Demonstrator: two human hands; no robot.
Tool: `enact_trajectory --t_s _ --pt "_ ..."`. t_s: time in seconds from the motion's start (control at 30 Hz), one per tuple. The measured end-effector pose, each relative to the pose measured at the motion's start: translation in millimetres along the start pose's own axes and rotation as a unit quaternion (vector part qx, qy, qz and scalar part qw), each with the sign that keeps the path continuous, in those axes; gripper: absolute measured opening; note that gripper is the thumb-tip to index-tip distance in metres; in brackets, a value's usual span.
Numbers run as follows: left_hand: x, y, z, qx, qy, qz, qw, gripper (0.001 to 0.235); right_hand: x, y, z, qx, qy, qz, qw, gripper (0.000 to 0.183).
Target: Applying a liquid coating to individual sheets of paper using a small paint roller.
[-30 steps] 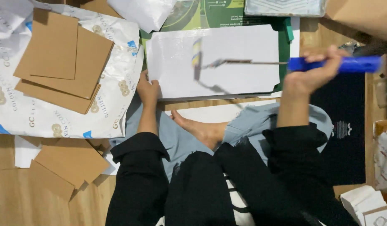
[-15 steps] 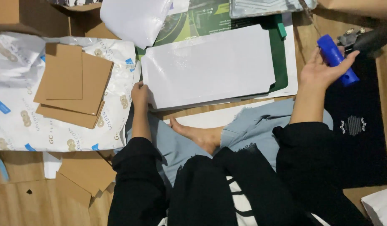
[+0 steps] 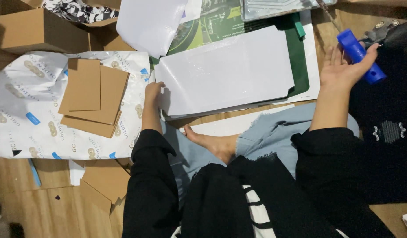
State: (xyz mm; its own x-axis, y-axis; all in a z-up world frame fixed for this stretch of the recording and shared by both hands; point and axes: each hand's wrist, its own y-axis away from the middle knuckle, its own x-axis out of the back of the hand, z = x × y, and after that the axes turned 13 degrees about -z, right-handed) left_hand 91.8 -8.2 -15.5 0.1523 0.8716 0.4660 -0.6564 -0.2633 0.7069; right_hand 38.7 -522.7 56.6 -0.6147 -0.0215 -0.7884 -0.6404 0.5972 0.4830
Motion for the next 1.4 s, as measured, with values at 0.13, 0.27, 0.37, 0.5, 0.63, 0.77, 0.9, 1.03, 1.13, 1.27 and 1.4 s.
enact_trajectory --t_s 0.13,0.27,0.37,0.5,0.63,0.77,0.9,1.03,1.13,1.27,1.4 --pt "-18.7 17.7 6.0 -0.089 -0.228 0.034 0.969 0.05 -9.2 6.9 -0.9 0.001 0.007 0.009 1.0 0.084" --pt "-61.4 56.0 6.2 -0.218 -0.427 0.107 0.871 0.061 -15.5 14.0 -0.6 0.006 -0.011 0.008 1.0 0.095" --pt "-75.1 56.3 -8.7 -0.319 -0.544 0.139 0.764 0.064 -16.3 14.4 -0.3 0.003 0.009 0.011 1.0 0.103" --pt "-58.5 70.4 0.6 -0.38 -0.546 0.163 0.729 0.062 -12.1 4.1 4.7 0.019 0.043 -0.014 0.999 0.104" --pt "-31.3 109.4 48.3 -0.445 -0.446 0.195 0.752 0.054 -20.9 15.9 11.4 0.038 0.064 -0.017 0.997 0.105" --pt "7.8 132.2 108.7 -0.481 -0.378 0.147 0.777 0.044 -10.9 -7.9 16.2 -0.001 0.078 -0.002 0.997 0.074" --pt "61.9 126.8 173.5 -0.509 -0.303 0.134 0.794 0.015 2.6 -37.7 20.4 0.012 0.091 -0.009 0.996 0.069" --pt "123.0 83.2 183.1 -0.498 -0.22 0.207 0.813 0.01 37.1 -86.8 13.4 0.002 0.11 -0.03 0.993 0.051" --pt "166.9 38.3 175.2 -0.468 -0.138 0.276 0.828 0.013 35.2 -87.8 12.8 -0.012 0.106 -0.027 0.994 0.049" --pt "213.9 -26.0 154.0 -0.408 -0.032 0.355 0.84 0.018 24.6 -81.5 24.0 -0.005 0.153 -0.038 0.987 0.056" --pt "243.2 -72.4 134.7 -0.347 0.072 0.427 0.832 0.023 23.9 -81.4 22.0 -0.032 0.165 -0.04 0.985 0.05"
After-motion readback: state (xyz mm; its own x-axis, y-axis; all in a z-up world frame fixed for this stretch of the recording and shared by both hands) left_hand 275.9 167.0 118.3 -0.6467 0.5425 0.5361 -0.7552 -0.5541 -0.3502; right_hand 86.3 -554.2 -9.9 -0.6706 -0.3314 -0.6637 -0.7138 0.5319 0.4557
